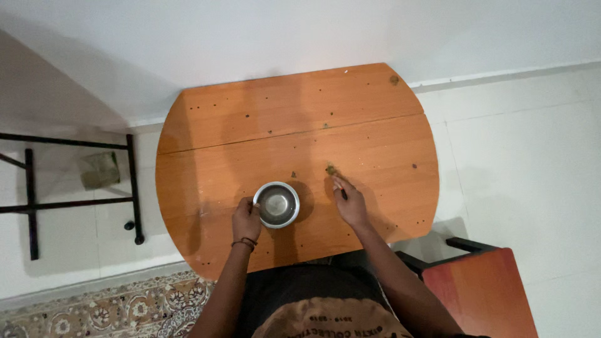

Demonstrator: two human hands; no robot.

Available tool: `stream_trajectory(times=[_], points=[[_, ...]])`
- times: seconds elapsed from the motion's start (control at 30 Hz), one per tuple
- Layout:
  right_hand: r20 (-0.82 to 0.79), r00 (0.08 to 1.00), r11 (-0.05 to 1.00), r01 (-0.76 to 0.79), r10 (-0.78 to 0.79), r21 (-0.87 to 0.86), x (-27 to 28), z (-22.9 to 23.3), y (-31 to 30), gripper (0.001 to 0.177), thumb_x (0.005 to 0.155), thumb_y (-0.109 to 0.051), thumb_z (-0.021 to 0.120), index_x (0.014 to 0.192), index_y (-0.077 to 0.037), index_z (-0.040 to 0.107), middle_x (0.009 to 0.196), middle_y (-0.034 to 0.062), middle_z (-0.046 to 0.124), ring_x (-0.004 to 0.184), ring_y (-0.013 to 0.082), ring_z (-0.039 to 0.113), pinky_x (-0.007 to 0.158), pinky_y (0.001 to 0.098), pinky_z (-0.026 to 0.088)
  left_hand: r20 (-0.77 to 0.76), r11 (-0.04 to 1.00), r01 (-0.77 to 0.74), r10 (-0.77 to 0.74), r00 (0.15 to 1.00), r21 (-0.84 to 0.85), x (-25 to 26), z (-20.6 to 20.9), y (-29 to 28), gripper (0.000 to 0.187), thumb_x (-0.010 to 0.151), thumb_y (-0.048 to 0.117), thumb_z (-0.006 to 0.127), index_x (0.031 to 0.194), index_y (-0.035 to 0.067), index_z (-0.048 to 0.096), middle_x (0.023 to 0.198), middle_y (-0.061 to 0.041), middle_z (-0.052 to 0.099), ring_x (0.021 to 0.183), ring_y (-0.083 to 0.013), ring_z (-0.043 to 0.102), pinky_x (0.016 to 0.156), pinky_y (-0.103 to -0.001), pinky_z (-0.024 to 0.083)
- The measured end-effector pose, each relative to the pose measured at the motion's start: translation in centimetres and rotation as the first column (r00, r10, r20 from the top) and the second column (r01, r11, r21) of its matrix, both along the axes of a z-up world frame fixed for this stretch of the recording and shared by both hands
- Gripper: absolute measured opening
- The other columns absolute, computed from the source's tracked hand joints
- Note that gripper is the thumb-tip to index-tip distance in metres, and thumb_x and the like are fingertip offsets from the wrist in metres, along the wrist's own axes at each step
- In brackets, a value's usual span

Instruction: The person applies a liquid from a bowl to a wooden table surface using a brush, moving across the surface to coat it.

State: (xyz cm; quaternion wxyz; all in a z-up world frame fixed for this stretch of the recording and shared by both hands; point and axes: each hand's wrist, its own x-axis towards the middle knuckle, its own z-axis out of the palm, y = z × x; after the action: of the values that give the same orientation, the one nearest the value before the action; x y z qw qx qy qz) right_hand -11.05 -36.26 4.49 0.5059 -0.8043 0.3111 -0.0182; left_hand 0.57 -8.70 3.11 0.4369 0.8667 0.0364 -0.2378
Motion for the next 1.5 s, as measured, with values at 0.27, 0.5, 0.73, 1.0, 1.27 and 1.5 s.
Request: stream_trajectory(times=[0.27, 0.5, 0.73, 1.0, 1.27, 1.5], points=[[0.029, 0.998, 0.997, 0.061, -0.059, -0.055, -1.5, -1.2, -1.0, 0.043, 0.103, -0.022, 0.054, 0.143, -0.009, 0.057, 0.143, 0.0145, 0.062, 0.133, 0.0275, 0.060, 0.106, 0.0359, 0.049, 0.043, 0.995, -0.018, 0.022, 0.999, -0.101, -0.2, -0.9, -0.8, 0.020, 0.099, 0.014, 0.061, 0.113, 0.001, 0.066, 0.096, -0.014, 0.076, 0.084, -0.0217, 0.072, 0.075, -0.036, 0.057], [0.123, 0.991, 0.992, -0.045, 0.060, -0.122, -1.2, -1.2, 0.5, 0.040, 0.099, -0.019, 0.061, 0.138, -0.011, 0.063, 0.137, 0.0163, 0.067, 0.127, 0.0272, 0.065, 0.102, 0.0352, 0.052, 0.081, 0.992, -0.022, 0.032, 0.996, -0.126, -0.1, -2.1, 0.5, 0.020, 0.099, 0.014, 0.062, 0.112, 0.000, 0.067, 0.092, -0.014, 0.076, 0.082, -0.0234, 0.072, 0.076, -0.036, 0.056], [0.134, 0.991, 0.997, 0.008, 0.002, -0.072, -1.5, 0.8, 0.5, 0.038, 0.097, -0.019, 0.061, 0.134, -0.010, 0.064, 0.135, 0.0151, 0.069, 0.120, 0.0264, 0.069, 0.096, 0.0348, 0.053, 0.124, 0.993, -0.017, 0.032, 0.992, -0.113, -0.2, -0.8, 0.2, 0.020, 0.097, 0.014, 0.063, 0.111, 0.001, 0.069, 0.095, -0.013, 0.077, 0.084, -0.0194, 0.073, 0.076, -0.035, 0.057], [-0.204, 0.970, 0.991, 0.126, -0.130, -0.037, -2.0, 1.2, -1.3, 0.045, 0.101, -0.023, 0.053, 0.145, -0.018, 0.058, 0.138, 0.0089, 0.067, 0.084, 0.0401, 0.072, 0.079, 0.0434, 0.055, 0.000, 1.000, -0.004, 0.004, 1.000, -0.031, -0.1, 0.6, -0.8, 0.020, 0.100, 0.016, 0.061, 0.113, 0.002, 0.067, 0.093, -0.013, 0.076, 0.080, -0.0239, 0.071, 0.073, -0.040, 0.057], [0.066, 0.998, 0.986, 0.024, -0.013, -0.162, 0.5, -1.2, -0.2, 0.039, 0.101, -0.023, 0.058, 0.139, -0.011, 0.062, 0.133, 0.0166, 0.070, 0.123, 0.0277, 0.068, 0.100, 0.0360, 0.053, 0.073, 0.990, -0.068, 0.077, 0.994, -0.123, 0.0, -0.4, 1.4, 0.018, 0.098, 0.013, 0.062, 0.110, 0.001, 0.068, 0.096, -0.015, 0.077, 0.082, -0.0240, 0.073, 0.072, -0.039, 0.057], [0.101, 0.978, 0.973, -0.164, 0.182, -0.164, 2.9, -1.4, 2.5, 0.040, 0.099, -0.021, 0.061, 0.138, -0.014, 0.062, 0.137, 0.0159, 0.067, 0.122, 0.0295, 0.065, 0.099, 0.0359, 0.051, 0.212, 0.987, -0.103, 0.127, 0.969, -0.122, -0.2, -1.5, 4.4, 0.016, 0.096, 0.009, 0.065, 0.109, 0.000, 0.068, 0.096, -0.016, 0.076, 0.085, -0.0212, 0.074, 0.073, -0.036, 0.057]])
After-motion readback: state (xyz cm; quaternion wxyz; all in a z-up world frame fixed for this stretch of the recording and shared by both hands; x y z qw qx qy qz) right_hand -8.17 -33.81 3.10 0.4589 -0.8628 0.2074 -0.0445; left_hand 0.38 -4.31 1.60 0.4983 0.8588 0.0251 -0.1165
